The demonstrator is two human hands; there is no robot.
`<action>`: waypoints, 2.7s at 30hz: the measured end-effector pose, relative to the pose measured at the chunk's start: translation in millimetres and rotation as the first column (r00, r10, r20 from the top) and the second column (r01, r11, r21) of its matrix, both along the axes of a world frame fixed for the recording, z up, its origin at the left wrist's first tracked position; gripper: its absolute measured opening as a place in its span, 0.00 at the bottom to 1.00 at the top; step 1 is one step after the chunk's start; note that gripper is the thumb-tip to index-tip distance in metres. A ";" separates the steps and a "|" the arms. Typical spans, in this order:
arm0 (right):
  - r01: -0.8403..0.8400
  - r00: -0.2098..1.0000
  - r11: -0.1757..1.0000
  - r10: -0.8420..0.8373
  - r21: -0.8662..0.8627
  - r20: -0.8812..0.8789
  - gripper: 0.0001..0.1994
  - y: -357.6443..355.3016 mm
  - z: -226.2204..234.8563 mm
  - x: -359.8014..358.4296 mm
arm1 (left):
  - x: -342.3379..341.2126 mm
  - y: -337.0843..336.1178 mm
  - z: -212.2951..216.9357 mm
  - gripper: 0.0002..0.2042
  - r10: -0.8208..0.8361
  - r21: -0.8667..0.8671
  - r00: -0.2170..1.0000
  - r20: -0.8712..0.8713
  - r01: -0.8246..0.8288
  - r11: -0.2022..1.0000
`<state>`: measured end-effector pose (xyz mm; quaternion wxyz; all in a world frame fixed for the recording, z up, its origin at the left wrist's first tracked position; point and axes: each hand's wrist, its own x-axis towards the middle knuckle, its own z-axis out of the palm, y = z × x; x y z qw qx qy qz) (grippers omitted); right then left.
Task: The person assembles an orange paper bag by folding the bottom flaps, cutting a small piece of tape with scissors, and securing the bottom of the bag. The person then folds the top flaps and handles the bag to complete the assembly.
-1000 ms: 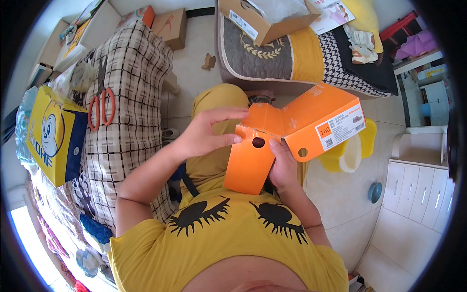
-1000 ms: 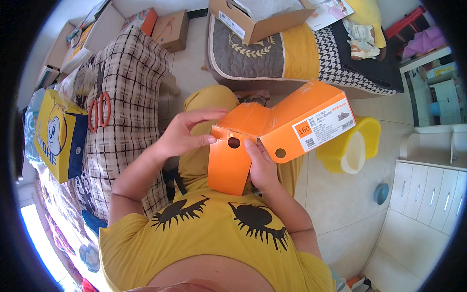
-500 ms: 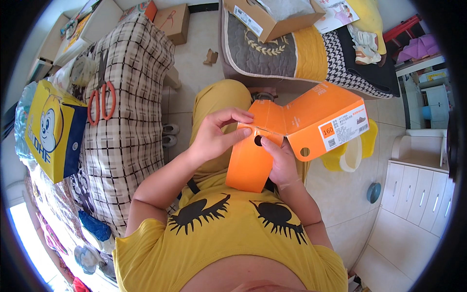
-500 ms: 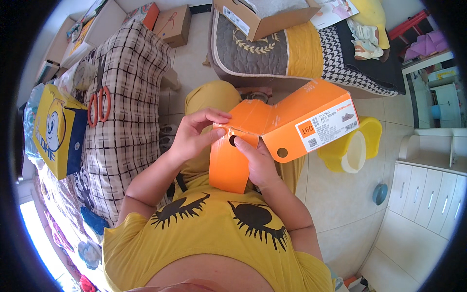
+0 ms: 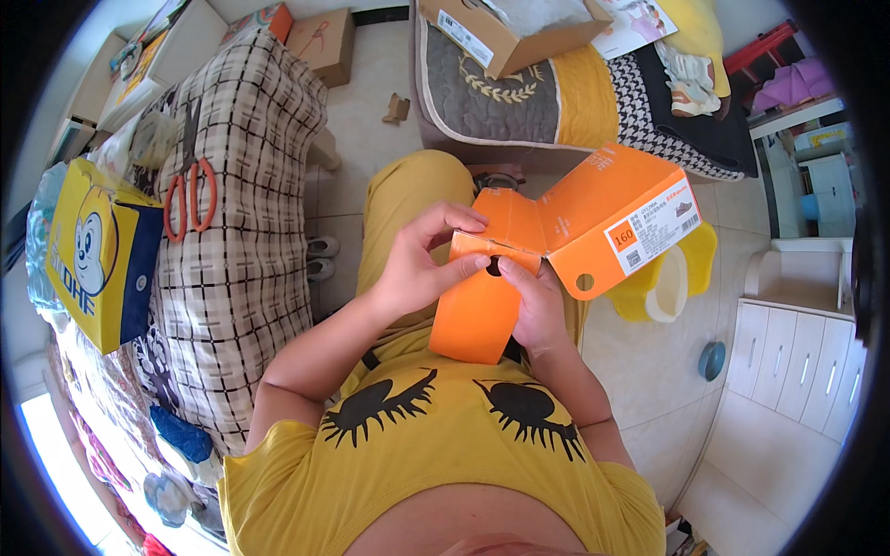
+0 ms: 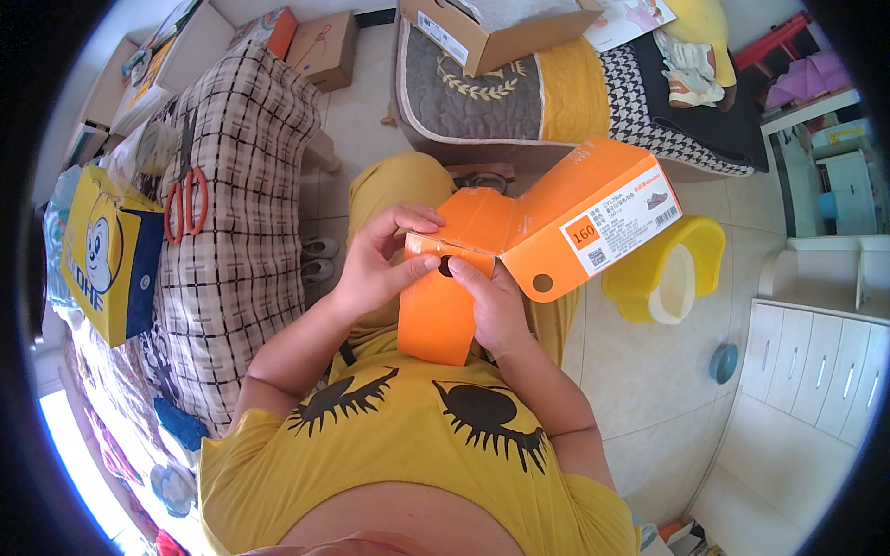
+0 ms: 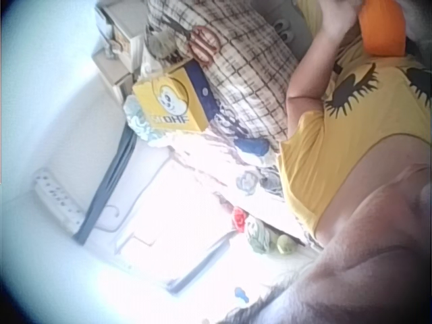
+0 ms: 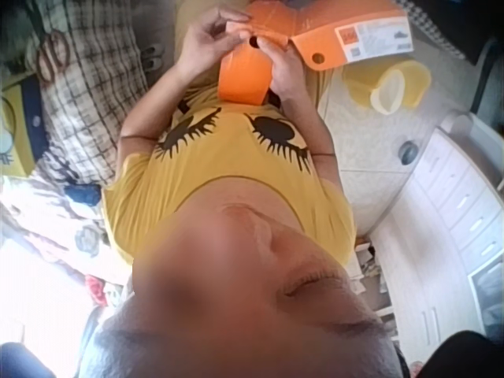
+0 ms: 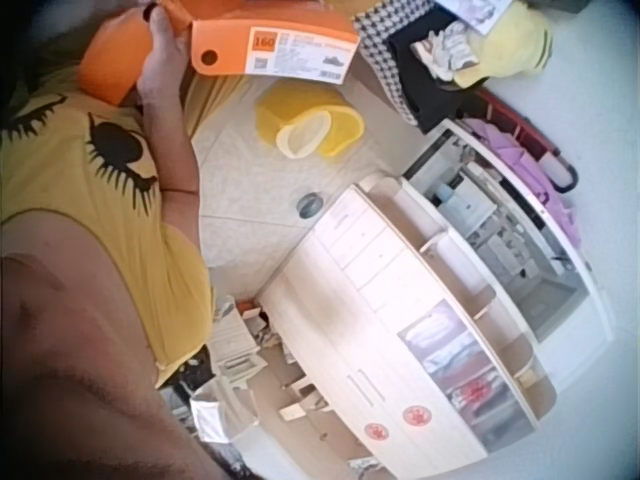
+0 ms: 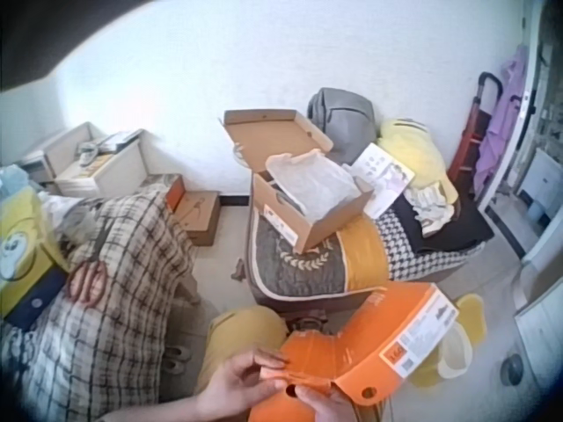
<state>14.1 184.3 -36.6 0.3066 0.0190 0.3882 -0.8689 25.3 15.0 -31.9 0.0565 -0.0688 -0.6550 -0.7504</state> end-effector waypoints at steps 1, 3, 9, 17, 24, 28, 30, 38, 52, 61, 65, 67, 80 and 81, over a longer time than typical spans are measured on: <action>-0.004 1.000 1.000 0.004 -0.017 0.006 0.19 0.1 1.7 0.0 | 0.0 -0.9 -1.1 0.10 -0.021 0.002 1.000 0.006 0.021 1.000; -0.005 1.000 0.999 0.006 0.054 -0.003 0.18 -0.3 2.4 1.3 | 0.7 -5.3 -2.8 0.13 -0.065 0.006 0.998 0.021 0.065 0.998; -0.019 0.999 0.998 0.021 0.062 -0.029 0.17 -2.2 2.2 1.6 | -2.4 -9.0 -1.7 0.14 -0.077 -0.016 0.995 0.064 0.079 0.997; -0.013 0.968 0.991 0.046 0.136 -0.245 0.18 0.8 3.3 1.1 | 7.3 8.6 49.4 0.14 -0.146 -0.567 0.883 -0.446 -0.152 0.810; 0.007 0.810 0.994 0.058 0.108 -0.584 0.17 0.2 -0.7 5.7 | 3.3 54.8 66.4 0.09 -0.421 -0.773 0.791 -0.444 -0.100 0.626; -0.052 0.897 0.998 0.067 0.044 -0.437 0.16 -2.8 8.2 5.0 | 4.9 58.2 67.9 0.08 -0.479 -0.757 0.789 -0.384 0.027 0.653; -0.081 0.932 0.997 0.078 0.005 -0.354 0.15 -3.6 9.4 4.0 | 8.0 59.1 66.4 0.08 -0.492 -0.748 0.791 -0.365 0.066 0.660; -0.071 0.997 0.997 0.071 0.018 0.002 0.13 -5.2 28.6 -0.4 | 22.2 50.5 66.2 0.06 -0.452 -0.632 0.764 -0.461 0.075 0.771; 0.081 0.993 0.985 -0.067 0.151 -0.093 0.13 -11.7 10.0 -4.2 | -44.7 -39.3 85.3 0.04 -0.325 -0.512 0.945 0.042 0.300 0.805; 0.103 0.994 0.966 -0.093 0.236 -0.052 0.12 -9.4 13.7 -6.6 | -73.6 -32.2 90.3 0.05 -0.532 -0.568 0.825 0.188 0.534 0.627; 0.100 0.995 0.969 -0.095 0.226 -0.033 0.15 -9.8 15.3 -10.3 | -75.6 -33.8 81.5 0.05 -0.532 -0.502 0.811 0.243 0.575 0.647; 0.105 0.993 0.969 -0.091 0.225 -0.072 0.19 -9.8 13.5 -12.6 | -77.5 -35.7 77.2 0.06 -0.544 -0.459 0.799 0.255 0.595 0.659; 0.075 0.997 0.974 -0.069 0.212 -0.035 0.14 -13.9 15.6 -16.4 | -92.1 -34.8 75.9 0.06 -0.631 -0.540 0.740 0.234 0.639 0.549; 0.073 0.997 0.969 -0.064 0.237 -0.045 0.14 -13.0 15.3 -16.7 | -93.7 -34.2 76.5 0.06 -0.642 -0.558 0.729 0.235 0.642 0.526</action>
